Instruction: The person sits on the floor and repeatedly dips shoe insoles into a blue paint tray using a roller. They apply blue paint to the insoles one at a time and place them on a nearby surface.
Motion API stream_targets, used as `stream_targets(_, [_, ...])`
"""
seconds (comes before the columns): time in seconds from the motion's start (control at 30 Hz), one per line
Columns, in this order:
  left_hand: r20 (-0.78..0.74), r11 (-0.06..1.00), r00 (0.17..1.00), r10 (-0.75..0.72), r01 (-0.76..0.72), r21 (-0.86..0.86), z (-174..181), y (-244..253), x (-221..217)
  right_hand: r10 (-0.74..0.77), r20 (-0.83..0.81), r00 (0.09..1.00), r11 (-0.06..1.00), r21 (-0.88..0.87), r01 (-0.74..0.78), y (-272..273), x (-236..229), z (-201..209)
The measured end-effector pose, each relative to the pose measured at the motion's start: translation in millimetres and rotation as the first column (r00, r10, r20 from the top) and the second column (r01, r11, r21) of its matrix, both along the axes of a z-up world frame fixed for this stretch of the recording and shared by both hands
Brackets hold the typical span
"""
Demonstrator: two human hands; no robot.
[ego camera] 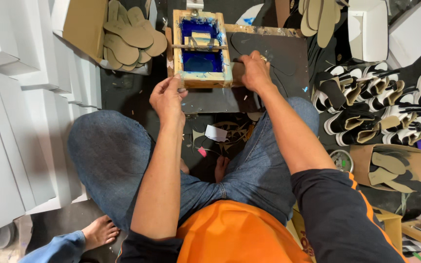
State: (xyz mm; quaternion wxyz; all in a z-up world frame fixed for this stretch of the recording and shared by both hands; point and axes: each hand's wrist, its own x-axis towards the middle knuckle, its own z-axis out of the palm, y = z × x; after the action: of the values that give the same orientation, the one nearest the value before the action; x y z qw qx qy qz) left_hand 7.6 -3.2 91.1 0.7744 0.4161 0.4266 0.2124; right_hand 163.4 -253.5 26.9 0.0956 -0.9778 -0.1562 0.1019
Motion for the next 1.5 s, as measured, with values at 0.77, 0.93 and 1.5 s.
stream_targets(0.77, [-0.154,0.993,0.988,-0.007,0.026,0.119,-63.8,-0.6,8.8,-0.355,-0.152,0.923,0.825,0.414,0.385,-100.8,-5.6,17.4])
stream_targets(0.93, [-0.197,0.98,0.98,-0.012,0.05,0.191,-84.6,-4.2,10.0,-0.393,-0.111,0.913,0.767,0.509,0.391,-112.0,8.8,6.0])
stream_targets(1.5, [-0.469,0.932,0.871,-0.149,0.281,0.227,-94.4,-5.9,0.0,-0.167,-0.389,0.906,0.197,0.887,0.417,134.2,-37.7,61.4])
